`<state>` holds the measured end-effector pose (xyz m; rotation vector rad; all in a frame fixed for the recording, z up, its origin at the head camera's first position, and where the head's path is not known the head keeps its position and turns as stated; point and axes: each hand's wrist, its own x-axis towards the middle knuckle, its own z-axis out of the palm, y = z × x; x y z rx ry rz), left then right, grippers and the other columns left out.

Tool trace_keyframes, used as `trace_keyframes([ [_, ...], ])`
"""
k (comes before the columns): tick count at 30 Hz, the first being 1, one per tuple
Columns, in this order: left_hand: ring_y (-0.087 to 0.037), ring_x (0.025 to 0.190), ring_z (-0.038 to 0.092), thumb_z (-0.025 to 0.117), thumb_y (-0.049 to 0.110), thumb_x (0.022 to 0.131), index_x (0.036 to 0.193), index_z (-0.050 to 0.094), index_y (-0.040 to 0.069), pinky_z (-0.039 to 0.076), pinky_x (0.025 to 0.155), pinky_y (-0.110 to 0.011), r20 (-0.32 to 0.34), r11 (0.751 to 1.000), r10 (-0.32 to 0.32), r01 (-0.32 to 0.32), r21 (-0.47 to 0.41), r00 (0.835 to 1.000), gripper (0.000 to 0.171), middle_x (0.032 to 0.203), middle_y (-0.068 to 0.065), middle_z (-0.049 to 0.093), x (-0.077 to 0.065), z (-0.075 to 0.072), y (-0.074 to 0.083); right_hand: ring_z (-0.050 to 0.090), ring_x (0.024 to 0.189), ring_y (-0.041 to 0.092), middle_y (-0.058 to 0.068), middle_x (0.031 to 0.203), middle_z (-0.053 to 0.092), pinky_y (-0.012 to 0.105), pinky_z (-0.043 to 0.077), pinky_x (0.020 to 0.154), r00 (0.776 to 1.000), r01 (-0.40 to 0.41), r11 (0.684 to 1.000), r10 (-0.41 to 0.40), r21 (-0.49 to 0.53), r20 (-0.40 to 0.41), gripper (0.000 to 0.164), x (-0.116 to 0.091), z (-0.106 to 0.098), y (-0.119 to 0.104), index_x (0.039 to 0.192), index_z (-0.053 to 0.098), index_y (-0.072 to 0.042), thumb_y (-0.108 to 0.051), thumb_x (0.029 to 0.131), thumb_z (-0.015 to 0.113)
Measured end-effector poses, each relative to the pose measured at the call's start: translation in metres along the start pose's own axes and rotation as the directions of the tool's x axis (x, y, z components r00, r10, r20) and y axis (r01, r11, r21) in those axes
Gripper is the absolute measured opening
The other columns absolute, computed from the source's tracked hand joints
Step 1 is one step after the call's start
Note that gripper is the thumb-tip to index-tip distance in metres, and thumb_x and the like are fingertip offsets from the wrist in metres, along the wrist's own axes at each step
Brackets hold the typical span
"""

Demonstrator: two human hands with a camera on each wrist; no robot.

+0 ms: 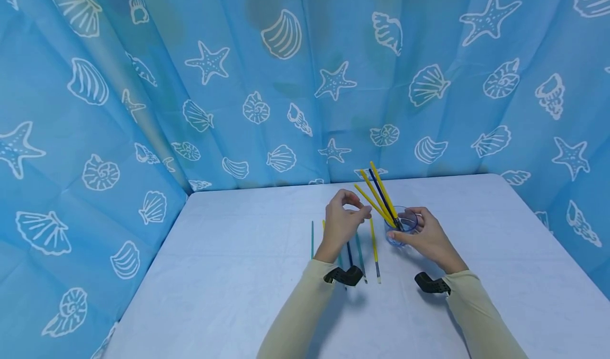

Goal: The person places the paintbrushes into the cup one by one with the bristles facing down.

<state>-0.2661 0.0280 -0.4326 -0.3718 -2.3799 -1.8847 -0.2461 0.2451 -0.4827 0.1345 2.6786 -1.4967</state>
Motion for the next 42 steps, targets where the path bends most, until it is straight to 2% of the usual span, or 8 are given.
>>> trace_keyframes([
  [5,-0.009,0.078,0.074,0.077,0.017,0.092,0.107,0.060,0.011,0.059,0.070,-0.023,-0.001,0.994,0.001,-0.001,0.110,1.000,0.023,0.101,-0.006,0.069,-0.004,-0.019,-0.005,0.041,0.147,0.048,0.028,0.159,0.041,0.065,0.038,0.118,1.000,-0.001,1.000,0.001,0.005,0.004,0.105,0.000,0.001,0.001,0.157,0.026,-0.002,-0.050,0.084,0.083],
  [12,-0.009,0.065,0.066,0.077,0.016,0.092,0.107,0.063,0.004,0.058,0.060,-0.025,-0.063,0.986,0.000,0.010,0.168,0.998,0.024,0.094,-0.010,0.068,-0.008,-0.052,-0.011,0.043,0.146,0.047,0.028,0.159,0.042,0.065,0.039,0.117,1.000,-0.005,1.000,0.005,-0.007,-0.001,0.104,-0.001,0.000,0.000,0.157,0.027,-0.003,-0.049,0.084,0.083],
  [20,-0.012,0.062,0.061,0.075,0.017,0.094,0.107,0.065,0.004,0.056,0.058,-0.026,-0.158,0.964,-0.034,0.074,0.255,0.987,0.021,0.091,-0.011,0.067,-0.014,-0.084,-0.022,0.041,0.147,0.048,0.028,0.159,0.041,0.065,0.038,0.118,1.000,-0.013,1.000,0.013,-0.012,-0.001,0.103,-0.001,0.000,-0.002,0.157,0.026,-0.002,-0.048,0.084,0.083],
  [25,-0.013,0.061,0.062,0.075,0.018,0.093,0.108,0.066,0.004,0.057,0.059,-0.027,-0.177,0.952,-0.061,0.111,0.284,0.982,0.021,0.089,-0.011,0.066,-0.012,-0.099,-0.031,0.041,0.146,0.048,0.028,0.158,0.042,0.066,0.038,0.117,1.000,-0.011,1.000,0.011,-0.005,0.000,0.104,-0.002,0.000,-0.002,0.157,0.026,-0.002,-0.049,0.084,0.083],
  [30,-0.013,0.058,0.064,0.076,0.016,0.092,0.109,0.068,0.000,0.057,0.056,-0.027,-0.189,0.931,-0.103,0.161,0.326,0.977,0.024,0.087,-0.012,0.067,-0.011,-0.109,-0.042,0.042,0.146,0.047,0.027,0.158,0.042,0.066,0.038,0.117,1.000,-0.012,1.000,0.012,-0.001,0.002,0.105,-0.001,0.001,-0.001,0.158,0.026,-0.003,-0.050,0.084,0.083],
  [35,-0.014,0.059,0.063,0.076,0.016,0.092,0.111,0.069,-0.002,0.055,0.056,-0.027,-0.180,0.906,-0.177,0.232,0.355,0.968,0.027,0.087,-0.013,0.068,-0.008,-0.111,-0.046,0.042,0.146,0.047,0.027,0.158,0.042,0.066,0.039,0.116,1.000,-0.007,1.000,0.007,-0.003,0.004,0.106,-0.001,0.001,-0.002,0.158,0.026,-0.003,-0.052,0.083,0.083],
  [42,-0.016,0.061,0.063,0.077,0.020,0.092,0.108,0.069,0.001,0.048,0.057,-0.026,-0.141,0.837,-0.298,0.329,0.437,0.944,0.027,0.082,-0.008,0.067,-0.008,-0.107,-0.057,0.043,0.146,0.046,0.027,0.159,0.043,0.064,0.041,0.116,1.000,-0.018,1.000,0.018,-0.005,-0.001,0.107,0.000,0.002,-0.002,0.158,0.025,-0.003,-0.052,0.083,0.083],
])
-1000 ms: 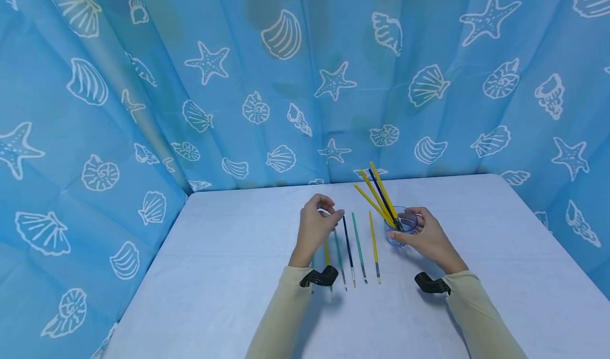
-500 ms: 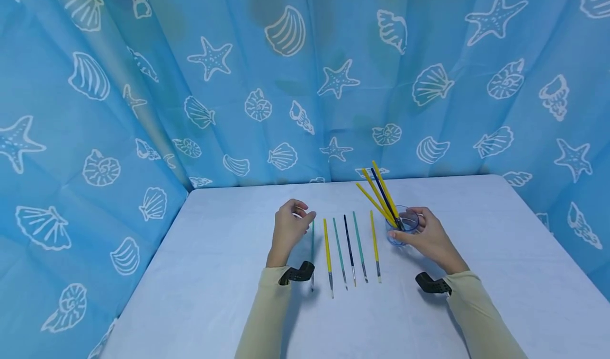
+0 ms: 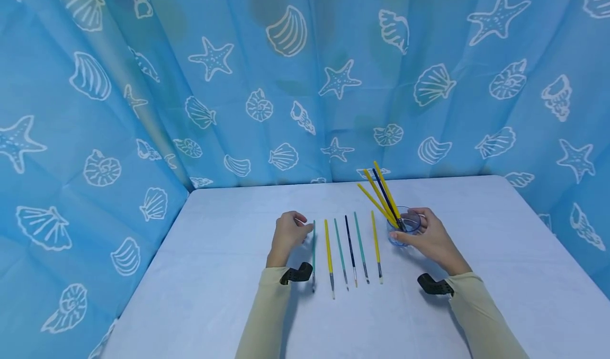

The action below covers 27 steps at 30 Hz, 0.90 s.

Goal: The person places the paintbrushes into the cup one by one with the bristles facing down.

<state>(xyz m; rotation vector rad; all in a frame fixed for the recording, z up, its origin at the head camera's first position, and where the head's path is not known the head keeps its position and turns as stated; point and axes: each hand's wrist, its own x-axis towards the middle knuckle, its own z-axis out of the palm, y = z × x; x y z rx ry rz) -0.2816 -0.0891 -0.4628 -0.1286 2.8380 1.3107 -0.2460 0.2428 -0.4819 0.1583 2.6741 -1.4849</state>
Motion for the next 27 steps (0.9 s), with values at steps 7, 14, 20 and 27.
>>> trace_keyframes([
  [7,-0.018,0.067,0.063,0.080,0.021,0.090,0.106,0.068,0.003,0.050,0.063,-0.030,0.059,0.990,-0.095,0.088,0.111,0.994,0.027,0.083,-0.009,0.069,-0.004,0.008,-0.001,0.042,0.146,0.047,0.028,0.159,0.041,0.065,0.040,0.116,1.000,-0.020,1.000,0.020,-0.022,-0.008,0.108,-0.001,0.001,0.001,0.158,0.026,-0.003,-0.053,0.082,0.083],
  [14,-0.020,0.075,0.060,0.082,0.022,0.088,0.098,0.068,0.003,0.051,0.068,-0.033,0.044,0.971,-0.130,0.118,0.209,0.991,0.026,0.090,-0.009,0.066,-0.008,0.013,0.002,0.041,0.146,0.049,0.030,0.160,0.039,0.067,0.040,0.115,1.000,-0.017,1.000,0.017,-0.026,-0.006,0.104,-0.003,0.000,0.001,0.158,0.026,-0.003,-0.051,0.084,0.083],
  [20,-0.021,0.075,0.058,0.084,0.020,0.087,0.094,0.066,0.004,0.047,0.066,-0.031,0.061,0.964,-0.114,0.095,0.250,0.992,0.025,0.087,-0.008,0.064,-0.010,0.015,0.003,0.041,0.145,0.049,0.029,0.159,0.039,0.067,0.040,0.115,1.000,-0.004,1.000,0.004,-0.023,0.001,0.105,-0.002,0.000,0.001,0.158,0.026,-0.003,-0.051,0.084,0.082],
  [27,-0.022,0.076,0.059,0.082,0.014,0.087,0.093,0.066,0.002,0.050,0.067,-0.033,0.060,0.958,-0.083,0.062,0.280,0.995,0.021,0.091,-0.011,0.065,-0.012,0.013,0.007,0.042,0.145,0.049,0.030,0.160,0.038,0.067,0.041,0.114,1.000,-0.008,0.999,0.008,-0.035,-0.004,0.107,0.000,0.000,0.002,0.158,0.026,-0.003,-0.054,0.083,0.082],
])
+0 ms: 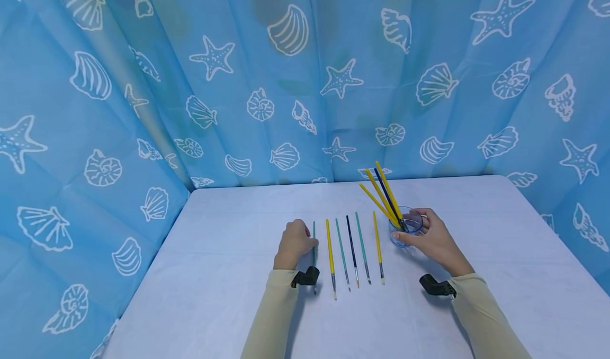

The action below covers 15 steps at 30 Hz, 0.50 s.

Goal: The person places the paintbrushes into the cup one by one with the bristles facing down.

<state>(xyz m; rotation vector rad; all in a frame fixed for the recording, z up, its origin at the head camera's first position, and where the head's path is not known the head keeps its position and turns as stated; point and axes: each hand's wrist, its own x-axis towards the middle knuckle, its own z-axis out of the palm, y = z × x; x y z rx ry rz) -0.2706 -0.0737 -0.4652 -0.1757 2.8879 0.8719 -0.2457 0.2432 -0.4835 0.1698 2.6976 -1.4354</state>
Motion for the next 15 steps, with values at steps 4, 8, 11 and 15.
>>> trace_keyframes([
  [4,-0.022,0.074,0.061,0.080,0.007,0.087,0.091,0.066,0.001,0.054,0.069,-0.035,0.000,1.000,0.007,-0.007,0.023,1.000,0.015,0.089,-0.012,0.066,-0.0003,-0.0014,0.0016,0.043,0.144,0.048,0.030,0.159,0.040,0.066,0.042,0.114,1.000,-0.003,1.000,0.003,0.004,-0.001,0.107,0.0003,-0.0002,-0.0004,0.158,0.026,-0.003,-0.055,0.083,0.082],
  [8,-0.022,0.070,0.061,0.078,0.004,0.086,0.091,0.067,0.000,0.056,0.068,-0.036,-0.006,0.997,0.030,-0.029,0.068,1.000,0.013,0.085,-0.012,0.067,-0.0011,-0.0001,0.0023,0.044,0.144,0.048,0.030,0.159,0.040,0.066,0.042,0.114,1.000,-0.007,1.000,0.007,0.003,0.001,0.108,-0.0001,-0.0003,-0.0007,0.158,0.026,-0.003,-0.055,0.082,0.083],
  [11,-0.022,0.068,0.059,0.080,0.007,0.084,0.092,0.067,0.000,0.054,0.065,-0.036,-0.027,0.992,0.055,-0.051,0.119,0.998,0.016,0.083,-0.010,0.065,-0.0023,0.0015,0.0036,0.043,0.144,0.048,0.030,0.159,0.040,0.066,0.042,0.114,1.000,-0.004,1.000,0.004,0.005,0.002,0.107,-0.0005,-0.0003,-0.0010,0.158,0.026,-0.003,-0.055,0.083,0.082],
  [15,-0.022,0.066,0.055,0.084,0.012,0.082,0.095,0.069,-0.001,0.050,0.062,-0.036,-0.065,0.980,0.091,-0.077,0.185,0.994,0.023,0.081,-0.011,0.065,-0.0050,0.0039,0.0065,0.044,0.144,0.047,0.029,0.158,0.041,0.065,0.042,0.114,1.000,0.001,1.000,-0.001,0.014,0.002,0.107,-0.0009,-0.0001,-0.0012,0.158,0.026,-0.003,-0.054,0.083,0.082],
])
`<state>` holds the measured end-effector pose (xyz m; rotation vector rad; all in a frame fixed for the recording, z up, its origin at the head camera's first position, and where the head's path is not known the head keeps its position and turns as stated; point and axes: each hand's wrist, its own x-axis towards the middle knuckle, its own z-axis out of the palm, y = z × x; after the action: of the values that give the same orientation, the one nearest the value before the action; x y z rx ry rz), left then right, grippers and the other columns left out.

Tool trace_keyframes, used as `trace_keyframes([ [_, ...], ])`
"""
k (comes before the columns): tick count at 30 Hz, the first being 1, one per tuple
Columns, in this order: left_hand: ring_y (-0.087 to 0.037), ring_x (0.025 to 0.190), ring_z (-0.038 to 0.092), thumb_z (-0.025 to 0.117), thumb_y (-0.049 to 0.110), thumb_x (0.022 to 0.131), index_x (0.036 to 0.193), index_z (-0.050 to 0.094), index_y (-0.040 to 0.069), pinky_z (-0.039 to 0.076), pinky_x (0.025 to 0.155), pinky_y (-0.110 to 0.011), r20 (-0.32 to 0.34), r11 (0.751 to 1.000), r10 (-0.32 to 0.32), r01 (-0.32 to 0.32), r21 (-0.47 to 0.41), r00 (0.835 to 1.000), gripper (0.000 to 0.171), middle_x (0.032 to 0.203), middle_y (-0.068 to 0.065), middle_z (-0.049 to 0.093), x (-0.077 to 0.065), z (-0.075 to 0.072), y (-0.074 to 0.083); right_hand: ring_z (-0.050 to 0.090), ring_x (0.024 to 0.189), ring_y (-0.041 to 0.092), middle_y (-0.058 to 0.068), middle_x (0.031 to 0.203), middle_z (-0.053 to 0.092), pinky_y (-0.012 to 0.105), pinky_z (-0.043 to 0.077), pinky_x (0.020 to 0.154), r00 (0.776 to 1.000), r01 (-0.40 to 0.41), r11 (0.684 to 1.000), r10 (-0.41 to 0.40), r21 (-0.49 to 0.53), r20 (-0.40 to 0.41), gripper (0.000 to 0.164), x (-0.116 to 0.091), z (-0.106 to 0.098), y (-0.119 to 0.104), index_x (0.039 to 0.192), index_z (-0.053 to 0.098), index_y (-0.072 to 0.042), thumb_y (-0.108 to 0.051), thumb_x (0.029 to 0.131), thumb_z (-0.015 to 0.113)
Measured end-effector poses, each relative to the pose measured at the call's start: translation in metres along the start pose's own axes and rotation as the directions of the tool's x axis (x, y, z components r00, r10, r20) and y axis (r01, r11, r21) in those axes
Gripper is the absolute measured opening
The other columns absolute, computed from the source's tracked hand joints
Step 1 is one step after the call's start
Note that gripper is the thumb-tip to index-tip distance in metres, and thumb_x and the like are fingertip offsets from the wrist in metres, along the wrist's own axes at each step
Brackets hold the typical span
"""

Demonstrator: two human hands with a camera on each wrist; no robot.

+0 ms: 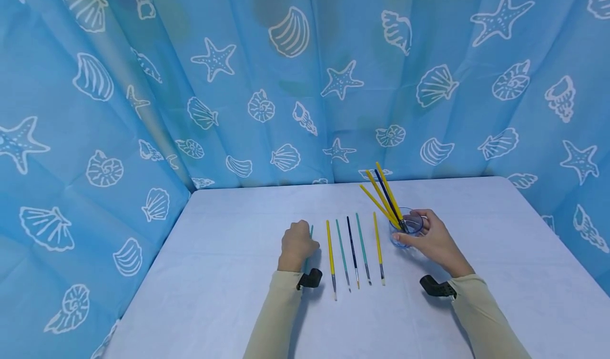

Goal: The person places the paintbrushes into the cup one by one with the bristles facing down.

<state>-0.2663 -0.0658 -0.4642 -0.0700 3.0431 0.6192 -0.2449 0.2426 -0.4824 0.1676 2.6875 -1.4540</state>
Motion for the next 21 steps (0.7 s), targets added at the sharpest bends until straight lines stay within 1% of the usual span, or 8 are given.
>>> trace_keyframes([
  [5,-0.019,0.064,0.057,0.084,0.011,0.082,0.102,0.074,0.001,0.053,0.061,-0.034,-0.040,0.996,0.048,-0.045,0.082,0.998,0.025,0.086,-0.011,0.071,-0.0029,0.0021,0.0033,0.045,0.143,0.046,0.029,0.158,0.042,0.064,0.043,0.114,1.000,0.012,1.000,-0.012,0.004,-0.001,0.106,0.0003,-0.0001,0.0012,0.157,0.027,-0.002,-0.054,0.083,0.082],
  [9,-0.018,0.063,0.058,0.082,0.010,0.083,0.103,0.076,0.004,0.053,0.061,-0.033,-0.052,0.986,0.077,-0.068,0.149,0.996,0.021,0.088,-0.009,0.074,-0.0045,0.0025,0.0032,0.044,0.144,0.048,0.030,0.158,0.040,0.065,0.042,0.114,1.000,0.016,1.000,-0.016,-0.005,-0.001,0.107,0.0007,0.0003,0.0022,0.157,0.027,-0.002,-0.056,0.083,0.082],
  [15,-0.019,0.060,0.056,0.077,0.008,0.086,0.098,0.074,0.004,0.050,0.058,-0.034,-0.054,0.981,0.075,-0.064,0.185,0.996,0.013,0.082,-0.009,0.070,-0.0052,0.0012,0.0023,0.044,0.144,0.048,0.030,0.158,0.040,0.066,0.042,0.114,1.000,0.013,1.000,-0.013,-0.007,0.002,0.108,0.0005,0.0000,0.0016,0.158,0.026,-0.002,-0.055,0.083,0.082],
  [17,-0.019,0.061,0.056,0.077,0.008,0.086,0.100,0.074,0.003,0.051,0.059,-0.034,-0.046,0.981,0.062,-0.052,0.187,0.997,0.015,0.082,-0.009,0.070,-0.0049,0.0009,0.0032,0.044,0.143,0.047,0.030,0.158,0.041,0.065,0.042,0.114,1.000,0.007,1.000,-0.007,-0.006,0.000,0.108,0.0006,0.0000,0.0010,0.158,0.026,-0.002,-0.055,0.082,0.083],
  [21,-0.020,0.064,0.059,0.077,0.009,0.088,0.108,0.074,0.004,0.053,0.063,-0.035,-0.029,0.982,0.039,-0.033,0.188,0.999,0.021,0.088,-0.010,0.072,-0.0042,0.0007,0.0046,0.046,0.142,0.046,0.029,0.157,0.042,0.064,0.043,0.114,1.000,-0.004,1.000,0.004,-0.005,-0.006,0.108,0.0009,0.0007,0.0007,0.158,0.026,-0.003,-0.055,0.082,0.083],
])
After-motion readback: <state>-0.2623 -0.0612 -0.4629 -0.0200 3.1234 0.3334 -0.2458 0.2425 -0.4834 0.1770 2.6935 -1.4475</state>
